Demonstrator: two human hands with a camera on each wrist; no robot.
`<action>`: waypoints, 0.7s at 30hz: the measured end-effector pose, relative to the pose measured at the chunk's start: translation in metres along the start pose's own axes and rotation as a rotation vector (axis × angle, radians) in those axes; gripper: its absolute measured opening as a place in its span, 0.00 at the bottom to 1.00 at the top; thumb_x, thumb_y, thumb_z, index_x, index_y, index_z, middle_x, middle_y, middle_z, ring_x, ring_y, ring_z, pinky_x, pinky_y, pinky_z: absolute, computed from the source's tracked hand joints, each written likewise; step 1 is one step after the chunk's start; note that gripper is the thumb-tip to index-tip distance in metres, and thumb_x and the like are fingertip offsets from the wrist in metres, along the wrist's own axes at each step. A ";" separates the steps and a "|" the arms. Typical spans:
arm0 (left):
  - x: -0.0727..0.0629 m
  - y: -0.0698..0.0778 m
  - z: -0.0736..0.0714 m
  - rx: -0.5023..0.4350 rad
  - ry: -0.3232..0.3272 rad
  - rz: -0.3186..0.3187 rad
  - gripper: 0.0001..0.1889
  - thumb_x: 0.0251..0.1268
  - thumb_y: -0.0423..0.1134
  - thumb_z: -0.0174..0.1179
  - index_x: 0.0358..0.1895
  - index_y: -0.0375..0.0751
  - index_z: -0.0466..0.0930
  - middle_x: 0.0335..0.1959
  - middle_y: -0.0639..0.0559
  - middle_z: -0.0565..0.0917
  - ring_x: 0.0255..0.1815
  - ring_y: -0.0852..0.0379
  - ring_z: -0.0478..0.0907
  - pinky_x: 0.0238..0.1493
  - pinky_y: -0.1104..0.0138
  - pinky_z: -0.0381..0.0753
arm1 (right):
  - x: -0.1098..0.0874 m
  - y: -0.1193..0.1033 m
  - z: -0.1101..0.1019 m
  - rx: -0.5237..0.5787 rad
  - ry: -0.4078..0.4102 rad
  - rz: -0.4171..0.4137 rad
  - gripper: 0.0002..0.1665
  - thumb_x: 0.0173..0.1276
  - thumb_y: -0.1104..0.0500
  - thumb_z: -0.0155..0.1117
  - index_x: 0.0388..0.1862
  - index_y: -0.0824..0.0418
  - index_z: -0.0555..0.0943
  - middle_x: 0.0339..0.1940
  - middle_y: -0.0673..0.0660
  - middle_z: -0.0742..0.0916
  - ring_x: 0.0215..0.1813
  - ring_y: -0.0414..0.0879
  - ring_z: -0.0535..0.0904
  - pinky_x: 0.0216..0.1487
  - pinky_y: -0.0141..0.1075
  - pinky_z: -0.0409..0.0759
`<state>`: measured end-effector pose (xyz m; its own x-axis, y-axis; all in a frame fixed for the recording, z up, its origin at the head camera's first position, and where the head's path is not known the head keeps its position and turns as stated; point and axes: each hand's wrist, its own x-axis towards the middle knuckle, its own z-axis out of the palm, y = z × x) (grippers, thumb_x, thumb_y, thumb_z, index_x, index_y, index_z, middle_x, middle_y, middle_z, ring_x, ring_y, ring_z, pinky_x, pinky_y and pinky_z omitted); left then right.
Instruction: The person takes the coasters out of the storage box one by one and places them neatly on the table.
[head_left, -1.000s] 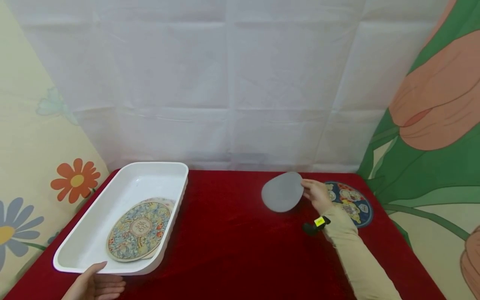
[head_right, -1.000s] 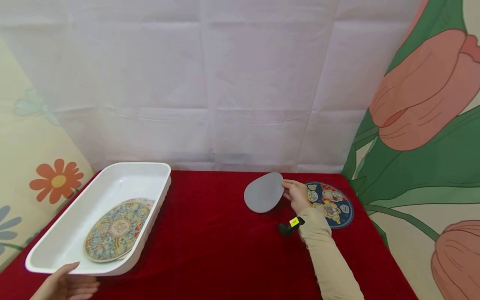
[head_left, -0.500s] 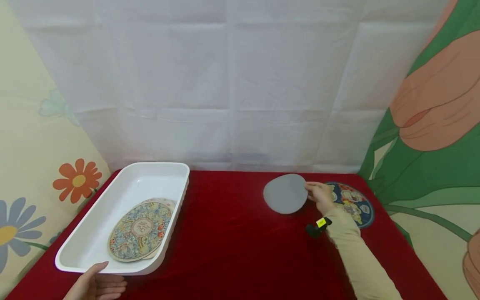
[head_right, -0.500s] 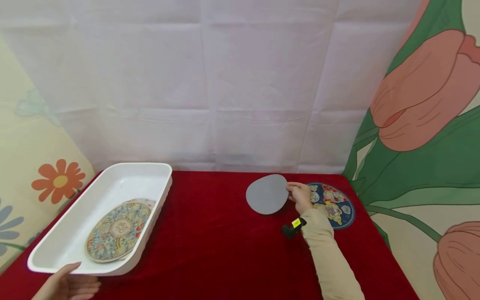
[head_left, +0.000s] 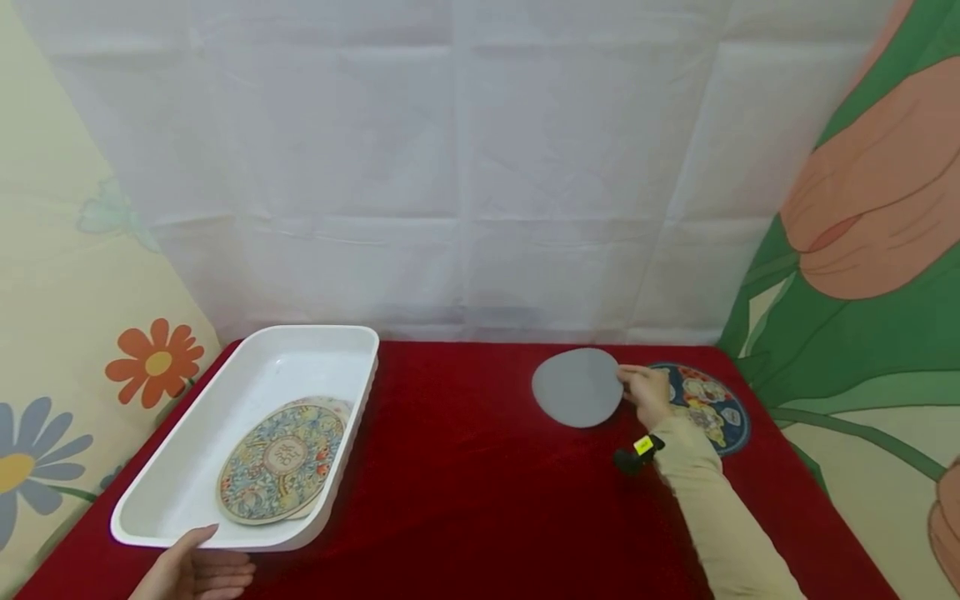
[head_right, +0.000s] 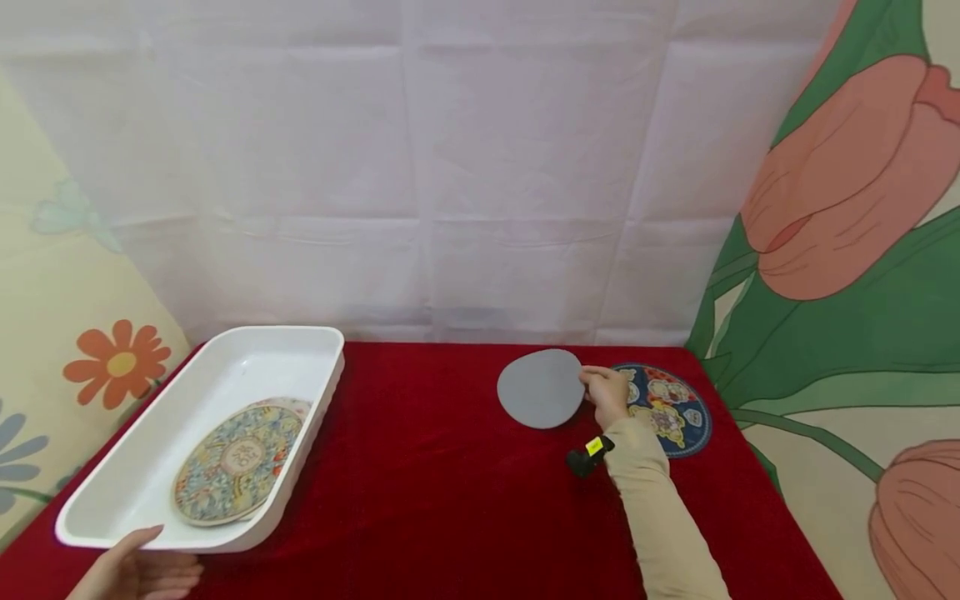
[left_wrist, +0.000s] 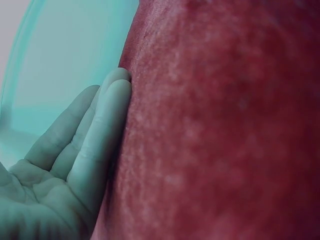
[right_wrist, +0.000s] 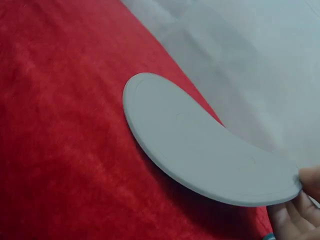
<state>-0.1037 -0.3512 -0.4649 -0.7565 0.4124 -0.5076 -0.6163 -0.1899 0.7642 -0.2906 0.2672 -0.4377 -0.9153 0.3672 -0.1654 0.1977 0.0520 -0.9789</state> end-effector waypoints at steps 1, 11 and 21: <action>0.000 0.000 0.000 -0.001 0.006 -0.001 0.35 0.71 0.57 0.28 0.37 0.35 0.83 0.37 0.41 0.84 0.42 0.45 0.81 0.50 0.57 0.76 | 0.000 0.000 0.000 -0.012 -0.002 -0.005 0.24 0.65 0.65 0.55 0.58 0.73 0.70 0.30 0.44 0.79 0.35 0.37 0.75 0.34 0.28 0.77; 0.000 -0.001 0.002 0.001 0.009 0.000 0.34 0.70 0.57 0.29 0.36 0.37 0.84 0.37 0.42 0.84 0.43 0.45 0.81 0.50 0.57 0.76 | 0.002 0.001 0.002 -0.083 0.135 -0.086 0.19 0.64 0.65 0.54 0.52 0.72 0.76 0.47 0.67 0.81 0.38 0.44 0.80 0.33 0.27 0.76; -0.001 -0.001 0.002 -0.001 0.015 0.001 0.34 0.71 0.57 0.29 0.36 0.37 0.84 0.37 0.43 0.84 0.43 0.45 0.81 0.50 0.57 0.76 | -0.001 0.000 0.000 -0.107 0.190 -0.141 0.17 0.65 0.63 0.53 0.51 0.70 0.78 0.46 0.68 0.82 0.14 0.33 0.65 0.16 0.26 0.64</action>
<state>-0.1022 -0.3497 -0.4643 -0.7604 0.3991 -0.5123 -0.6156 -0.1917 0.7644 -0.2897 0.2667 -0.4377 -0.8558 0.5172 0.0070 0.1184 0.2091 -0.9707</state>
